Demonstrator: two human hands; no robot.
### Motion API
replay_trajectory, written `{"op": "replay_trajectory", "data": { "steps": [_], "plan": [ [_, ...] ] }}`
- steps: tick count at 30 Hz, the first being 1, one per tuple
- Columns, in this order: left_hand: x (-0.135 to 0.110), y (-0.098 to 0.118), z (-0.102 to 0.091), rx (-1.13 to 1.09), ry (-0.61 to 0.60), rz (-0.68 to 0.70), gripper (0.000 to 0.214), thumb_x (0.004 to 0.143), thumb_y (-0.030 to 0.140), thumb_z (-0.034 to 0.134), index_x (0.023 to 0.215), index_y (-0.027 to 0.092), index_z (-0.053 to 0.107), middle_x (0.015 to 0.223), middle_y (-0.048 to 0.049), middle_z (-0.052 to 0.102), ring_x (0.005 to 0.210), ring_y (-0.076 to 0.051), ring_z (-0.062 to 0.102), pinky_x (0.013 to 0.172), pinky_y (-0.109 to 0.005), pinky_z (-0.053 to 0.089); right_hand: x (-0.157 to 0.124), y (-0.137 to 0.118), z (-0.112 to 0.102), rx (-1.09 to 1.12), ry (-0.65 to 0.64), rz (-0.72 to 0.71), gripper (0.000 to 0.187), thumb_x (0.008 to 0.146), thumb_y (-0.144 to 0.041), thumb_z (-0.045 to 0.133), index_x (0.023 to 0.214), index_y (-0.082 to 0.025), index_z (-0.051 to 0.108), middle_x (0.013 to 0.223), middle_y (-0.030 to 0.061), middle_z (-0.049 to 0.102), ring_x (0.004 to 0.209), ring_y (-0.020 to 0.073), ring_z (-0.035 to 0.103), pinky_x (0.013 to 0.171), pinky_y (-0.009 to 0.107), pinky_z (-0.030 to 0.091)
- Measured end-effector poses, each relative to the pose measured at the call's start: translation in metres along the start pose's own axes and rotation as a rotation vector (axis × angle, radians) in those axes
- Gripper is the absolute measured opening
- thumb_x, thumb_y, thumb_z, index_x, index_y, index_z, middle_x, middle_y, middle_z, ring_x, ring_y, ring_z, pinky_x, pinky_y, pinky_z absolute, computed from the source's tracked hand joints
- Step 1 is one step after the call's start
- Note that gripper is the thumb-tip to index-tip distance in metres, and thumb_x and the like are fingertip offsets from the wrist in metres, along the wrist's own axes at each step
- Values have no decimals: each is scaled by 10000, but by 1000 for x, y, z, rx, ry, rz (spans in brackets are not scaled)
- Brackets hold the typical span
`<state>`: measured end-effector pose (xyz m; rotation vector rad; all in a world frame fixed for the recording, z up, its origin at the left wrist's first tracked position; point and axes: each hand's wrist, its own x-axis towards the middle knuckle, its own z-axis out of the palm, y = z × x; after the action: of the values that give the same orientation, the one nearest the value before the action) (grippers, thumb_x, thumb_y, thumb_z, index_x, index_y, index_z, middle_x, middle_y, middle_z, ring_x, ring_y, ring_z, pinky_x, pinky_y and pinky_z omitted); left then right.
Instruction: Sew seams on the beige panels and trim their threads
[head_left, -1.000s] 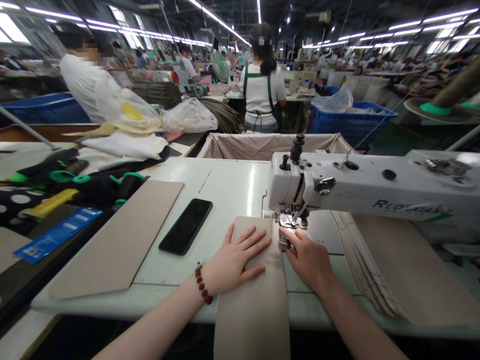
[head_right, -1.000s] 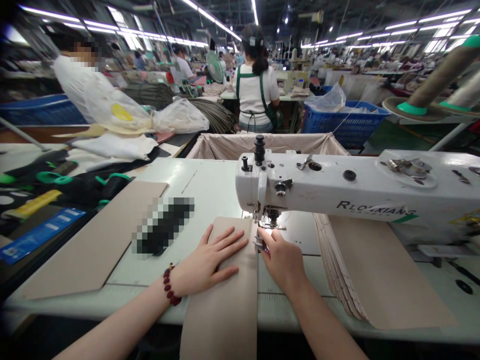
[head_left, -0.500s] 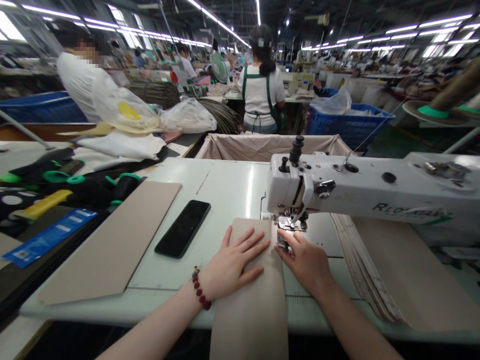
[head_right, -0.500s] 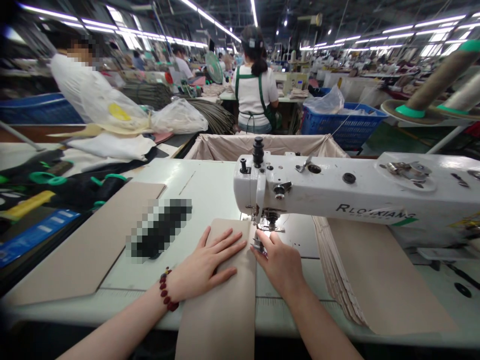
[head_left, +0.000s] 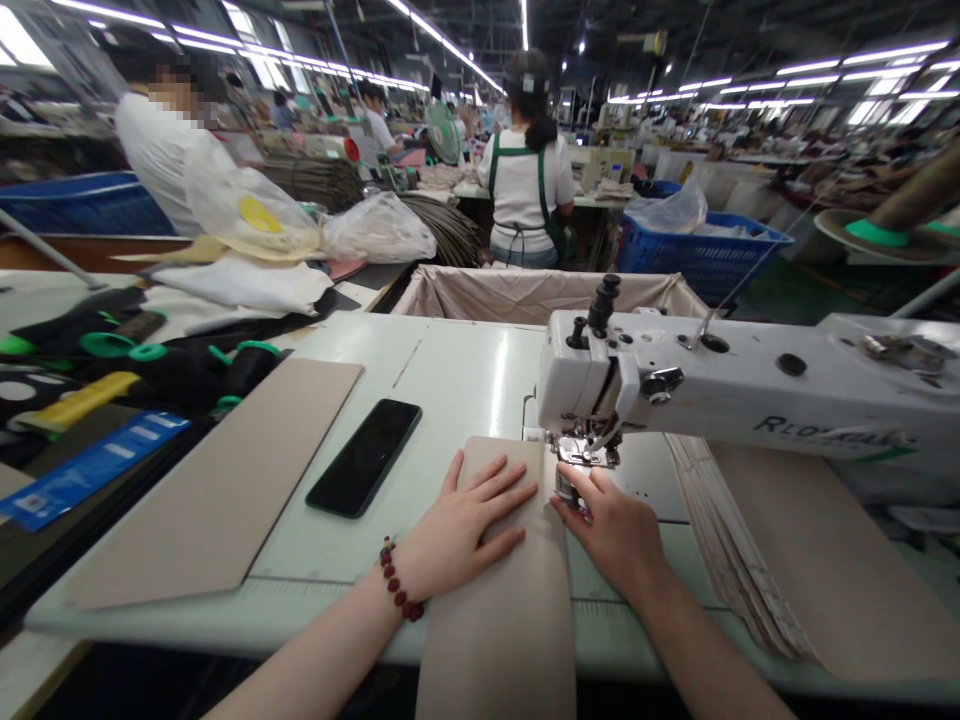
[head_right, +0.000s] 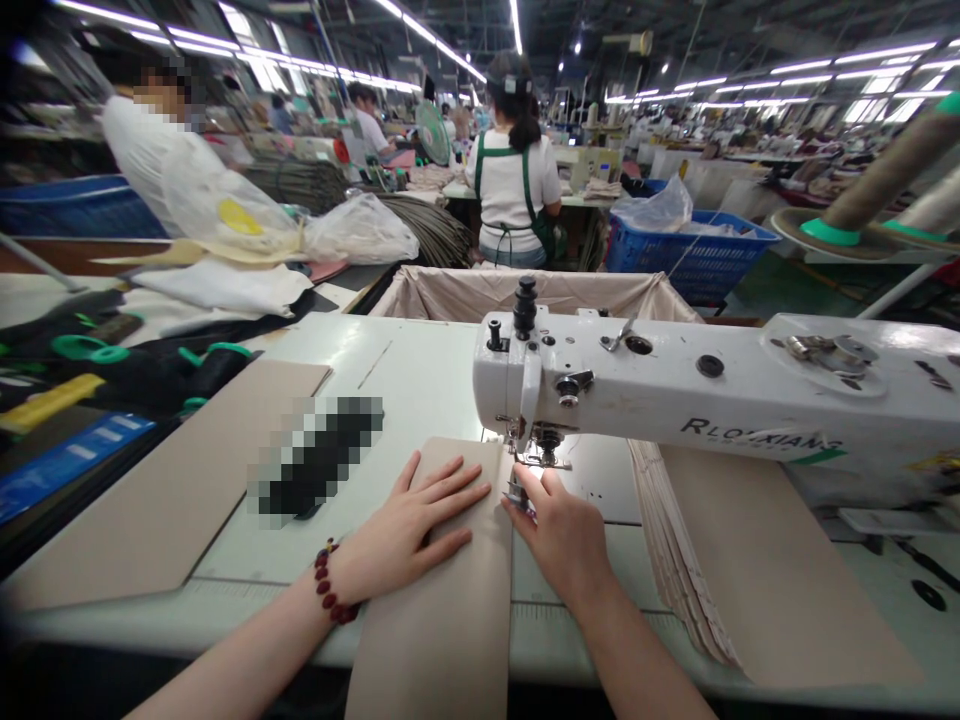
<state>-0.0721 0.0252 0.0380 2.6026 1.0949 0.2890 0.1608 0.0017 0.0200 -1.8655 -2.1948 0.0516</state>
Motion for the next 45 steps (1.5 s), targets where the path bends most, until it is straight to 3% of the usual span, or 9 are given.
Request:
{"op": "replay_trajectory", "data": {
  "steps": [11,45],
  "plan": [
    [-2,-1,-1,-42,31,-28,469,959,415,452,1424,386,396,1508,2,372,1407,-290,274,1142,-577,37,0,3,2,11,-7,-20,404,946,-511,456,1316,-352,489,951,-22,638,730,149,645,552,259,374],
    [-2,-3,2,-21,-14,-40,450,975,389,435,1421,401,380,1531,27,325,1428,-280,218,1124,-623,16,-1,4,4,29,2,-25,373,941,-486,486,1297,-377,492,913,-38,636,711,151,633,552,268,348]
  ]
}}
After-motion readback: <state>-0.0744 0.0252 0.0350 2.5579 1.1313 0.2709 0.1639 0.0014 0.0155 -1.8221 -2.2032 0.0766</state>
